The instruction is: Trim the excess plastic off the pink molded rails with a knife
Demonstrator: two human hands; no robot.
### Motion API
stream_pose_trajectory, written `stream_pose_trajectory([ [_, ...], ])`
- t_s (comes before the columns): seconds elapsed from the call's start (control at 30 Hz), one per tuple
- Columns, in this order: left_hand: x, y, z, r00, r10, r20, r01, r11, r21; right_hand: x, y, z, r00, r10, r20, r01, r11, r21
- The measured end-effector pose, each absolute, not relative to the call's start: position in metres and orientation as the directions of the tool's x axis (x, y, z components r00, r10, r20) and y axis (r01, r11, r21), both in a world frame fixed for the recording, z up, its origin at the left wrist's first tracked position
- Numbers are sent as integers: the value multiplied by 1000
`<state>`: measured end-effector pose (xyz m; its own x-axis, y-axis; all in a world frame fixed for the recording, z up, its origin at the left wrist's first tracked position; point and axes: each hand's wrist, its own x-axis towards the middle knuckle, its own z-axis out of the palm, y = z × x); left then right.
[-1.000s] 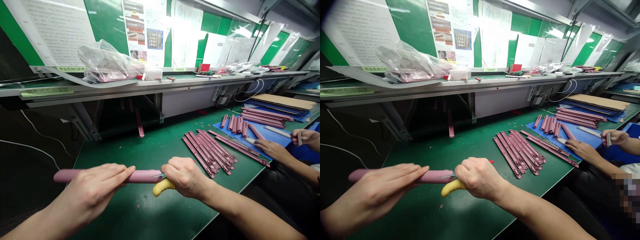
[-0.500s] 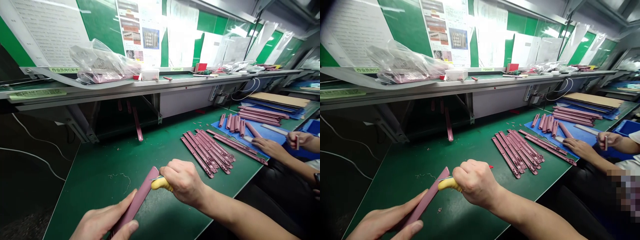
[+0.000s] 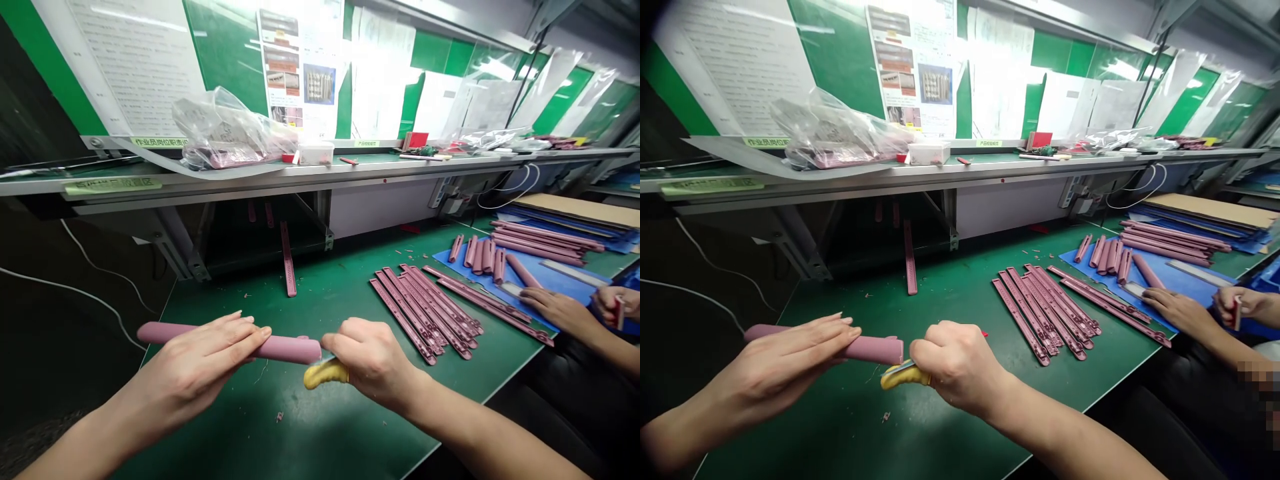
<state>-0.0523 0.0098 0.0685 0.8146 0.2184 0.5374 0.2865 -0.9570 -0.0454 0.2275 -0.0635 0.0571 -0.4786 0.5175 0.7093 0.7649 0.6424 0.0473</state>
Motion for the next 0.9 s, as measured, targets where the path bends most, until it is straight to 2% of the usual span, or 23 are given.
stream_pose_trajectory([
  [0.1, -55, 3, 73, 823, 242, 514, 331, -940, -86, 228, -61, 60, -471, 530, 705, 807, 582, 102],
  [0.17, -57, -2, 75, 831, 246, 499, 319, -945, -66, 229, -58, 62, -494, 520, 697, 812, 563, 156],
  [0.23, -57, -7, 71, 833, 290, 472, 301, -952, 53, 230, -57, 63, -516, 501, 695, 805, 561, 193],
  [0.3, -55, -15, 60, 804, 417, 424, 330, -906, 265, 232, -59, 62, -494, 518, 698, 799, 587, 130],
  [0.33, -52, -18, 53, 767, 508, 392, 357, -846, 397, 232, -60, 62, -453, 561, 692, 795, 605, 30],
  [0.4, -41, -26, 37, 628, 713, 311, 360, -621, 697, 234, -64, 57, -311, 708, 634, 747, 595, -298],
  [0.47, -25, -32, 22, 480, 861, 170, 206, -299, 932, 236, -67, 48, -167, 860, 482, 608, 475, -637],
  [0.5, -15, -34, 17, 419, 904, 83, 95, -134, 986, 237, -67, 43, -123, 908, 401, 531, 402, -746],
  [0.57, 6, -38, 10, 330, 940, -91, -106, 132, 986, 237, -65, 33, -88, 943, 320, 450, 324, -832],
  [0.6, 15, -39, 9, 299, 941, -161, -182, 221, 958, 236, -63, 28, -85, 941, 327, 457, 328, -827],
  [0.67, 30, -42, 8, 270, 929, -253, -288, 329, 899, 234, -55, 24, -80, 903, 422, 548, 393, -738],
  [0.8, 41, -47, 8, 320, 903, -286, -330, 389, 860, 229, -37, 31, -115, 775, 621, 813, 433, -390],
  [0.9, 41, -49, 7, 343, 899, -274, -319, 386, 866, 229, -27, 39, -168, 732, 660, 916, 363, -170],
])
